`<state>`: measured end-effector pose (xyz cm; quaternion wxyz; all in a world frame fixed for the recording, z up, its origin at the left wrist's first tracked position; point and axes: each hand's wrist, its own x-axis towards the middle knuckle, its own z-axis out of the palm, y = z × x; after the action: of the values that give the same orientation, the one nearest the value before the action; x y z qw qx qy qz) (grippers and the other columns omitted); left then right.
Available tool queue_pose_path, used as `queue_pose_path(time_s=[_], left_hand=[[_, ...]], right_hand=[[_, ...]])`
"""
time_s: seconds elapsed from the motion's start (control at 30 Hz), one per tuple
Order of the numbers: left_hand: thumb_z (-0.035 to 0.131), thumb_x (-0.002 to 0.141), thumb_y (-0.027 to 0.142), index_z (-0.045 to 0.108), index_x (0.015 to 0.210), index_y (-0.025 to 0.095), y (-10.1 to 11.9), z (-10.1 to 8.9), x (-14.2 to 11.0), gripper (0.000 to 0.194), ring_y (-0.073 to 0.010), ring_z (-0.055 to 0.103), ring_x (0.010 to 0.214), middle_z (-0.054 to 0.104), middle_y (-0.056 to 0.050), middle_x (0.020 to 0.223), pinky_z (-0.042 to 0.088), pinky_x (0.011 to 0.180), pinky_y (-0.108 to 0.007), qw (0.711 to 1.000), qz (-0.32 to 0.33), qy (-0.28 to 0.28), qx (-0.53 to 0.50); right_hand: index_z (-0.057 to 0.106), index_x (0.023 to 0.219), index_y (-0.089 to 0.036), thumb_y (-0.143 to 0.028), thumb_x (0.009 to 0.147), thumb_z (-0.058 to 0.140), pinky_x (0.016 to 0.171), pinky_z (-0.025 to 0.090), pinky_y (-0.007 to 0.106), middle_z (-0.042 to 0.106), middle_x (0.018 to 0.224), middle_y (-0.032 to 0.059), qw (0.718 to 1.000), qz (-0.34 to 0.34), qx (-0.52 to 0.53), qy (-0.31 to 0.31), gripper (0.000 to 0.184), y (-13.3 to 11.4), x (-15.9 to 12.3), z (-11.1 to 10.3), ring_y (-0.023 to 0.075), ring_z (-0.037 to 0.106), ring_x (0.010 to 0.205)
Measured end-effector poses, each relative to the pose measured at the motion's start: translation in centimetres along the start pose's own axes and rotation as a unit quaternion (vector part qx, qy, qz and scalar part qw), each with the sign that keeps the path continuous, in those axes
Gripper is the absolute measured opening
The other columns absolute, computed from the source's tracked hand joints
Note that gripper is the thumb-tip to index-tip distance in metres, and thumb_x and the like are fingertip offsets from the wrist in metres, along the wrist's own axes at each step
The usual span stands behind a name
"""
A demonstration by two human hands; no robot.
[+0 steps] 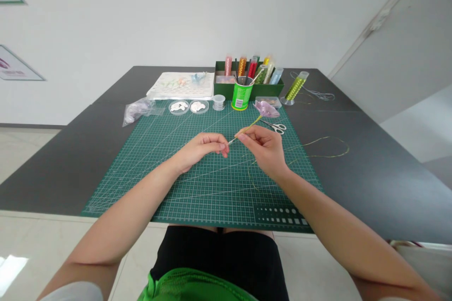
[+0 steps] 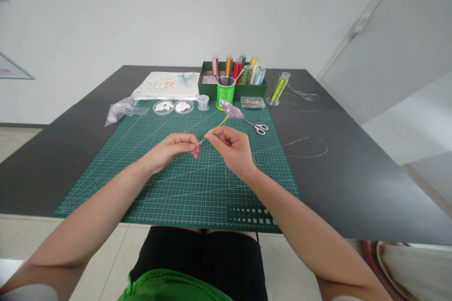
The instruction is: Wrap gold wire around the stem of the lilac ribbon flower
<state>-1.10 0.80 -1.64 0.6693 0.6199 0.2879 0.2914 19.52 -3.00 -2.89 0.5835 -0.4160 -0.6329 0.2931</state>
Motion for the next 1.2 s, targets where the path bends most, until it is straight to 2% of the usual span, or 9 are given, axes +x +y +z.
queue_pose_path(time_s=[0.17, 0.23, 0.33, 0.53, 0.67, 0.77, 0.9, 1.07, 1.2], left_hand=[[0.061, 0.094, 0.044, 0.079, 0.097, 0.013, -0.7, 0.0, 0.2, 0.036, -0.0203, 0.074, 0.091, 0.082, -0.011, 0.094, 0.052, 0.087, -0.032, 0.992, -0.041, -0.029, -0.114], [0.063, 0.095, 0.044, 0.078, 0.093, 0.012, -1.1, 0.2, 0.2, 0.035, -0.0181, 0.073, 0.085, 0.080, -0.010, 0.088, 0.053, 0.085, -0.030, 0.981, -0.079, -0.048, -0.170], [0.071, 0.094, 0.036, 0.074, 0.086, 0.011, -1.2, 0.6, 0.0, 0.026, -0.0127, 0.068, 0.073, 0.074, -0.005, 0.078, 0.054, 0.078, -0.026, 0.959, -0.120, -0.061, -0.248], [0.083, 0.086, 0.026, 0.071, 0.081, 0.011, -0.6, 1.3, -0.2, 0.020, -0.0068, 0.058, 0.058, 0.060, 0.002, 0.064, 0.050, 0.063, -0.019, 0.940, -0.136, -0.066, -0.305], [0.089, 0.079, 0.027, 0.074, 0.081, 0.010, -0.6, 1.1, -0.1, 0.022, -0.0057, 0.056, 0.055, 0.062, 0.002, 0.062, 0.050, 0.060, -0.018, 0.946, -0.136, -0.049, -0.290], [0.092, 0.076, 0.029, 0.077, 0.082, 0.011, -0.6, 0.9, -0.1, 0.024, -0.0052, 0.058, 0.057, 0.067, 0.000, 0.065, 0.048, 0.059, -0.016, 0.961, -0.122, -0.034, -0.246], [0.090, 0.078, 0.035, 0.078, 0.081, 0.012, -0.3, 1.0, -0.2, 0.026, -0.0069, 0.061, 0.061, 0.071, -0.002, 0.067, 0.046, 0.061, -0.017, 0.984, -0.071, -0.026, -0.162], [0.084, 0.082, 0.041, 0.077, 0.082, 0.014, 0.1, 1.1, -0.4, 0.027, -0.0112, 0.064, 0.063, 0.073, -0.002, 0.066, 0.047, 0.066, -0.024, 0.998, -0.018, -0.003, -0.062], [0.080, 0.086, 0.042, 0.075, 0.084, 0.016, 0.3, 1.0, -0.4, 0.026, -0.0122, 0.066, 0.063, 0.074, 0.000, 0.064, 0.050, 0.071, -0.026, 1.000, -0.003, -0.004, -0.029]], right_hand=[[0.076, 0.074, -0.020, -0.034, 0.090, 0.075, 0.052, 0.032, 0.026, 0.060, 0.062, -0.0021, 0.999, 0.021, 0.029, -0.028, 0.021, 0.3, -0.2, 0.2, 0.0088, 0.038, 0.053], [0.077, 0.076, -0.021, -0.034, 0.090, 0.075, 0.051, 0.030, 0.026, 0.063, 0.064, -0.0016, 0.998, 0.025, 0.040, -0.040, 0.020, 0.3, -0.3, 0.3, 0.0085, 0.039, 0.053], [0.077, 0.077, -0.021, -0.038, 0.091, 0.075, 0.053, 0.035, 0.026, 0.066, 0.068, -0.0006, 0.997, 0.028, 0.049, -0.055, 0.022, 0.3, -0.4, 0.4, 0.0095, 0.044, 0.056], [0.077, 0.078, -0.021, -0.039, 0.092, 0.076, 0.059, 0.041, 0.028, 0.065, 0.070, -0.0003, 0.997, 0.031, 0.046, -0.058, 0.022, 0.4, -0.5, 0.4, 0.0114, 0.050, 0.061], [0.077, 0.075, -0.022, -0.037, 0.091, 0.076, 0.058, 0.041, 0.028, 0.062, 0.066, -0.0007, 0.996, 0.030, 0.060, -0.058, 0.022, 0.3, -0.5, 0.3, 0.0119, 0.049, 0.061], [0.077, 0.074, -0.022, -0.036, 0.090, 0.076, 0.056, 0.038, 0.028, 0.059, 0.063, -0.0015, 0.996, 0.032, 0.059, -0.057, 0.021, 0.1, -0.5, 0.2, 0.0114, 0.045, 0.058], [0.078, 0.076, -0.022, -0.037, 0.090, 0.077, 0.054, 0.034, 0.028, 0.054, 0.059, -0.0036, 0.997, 0.037, 0.045, -0.055, 0.020, 0.1, -0.5, 0.2, 0.0096, 0.037, 0.053], [0.077, 0.075, -0.022, -0.043, 0.090, 0.078, 0.058, 0.039, 0.029, 0.053, 0.059, -0.0033, 0.997, 0.031, 0.043, -0.049, 0.026, 0.2, -0.4, 0.2, 0.0115, 0.042, 0.058], [0.076, 0.075, -0.022, -0.045, 0.089, 0.078, 0.057, 0.038, 0.029, 0.055, 0.061, -0.0030, 0.997, 0.039, 0.044, -0.040, 0.027, 0.0, -0.4, 0.2, 0.0109, 0.039, 0.057]])
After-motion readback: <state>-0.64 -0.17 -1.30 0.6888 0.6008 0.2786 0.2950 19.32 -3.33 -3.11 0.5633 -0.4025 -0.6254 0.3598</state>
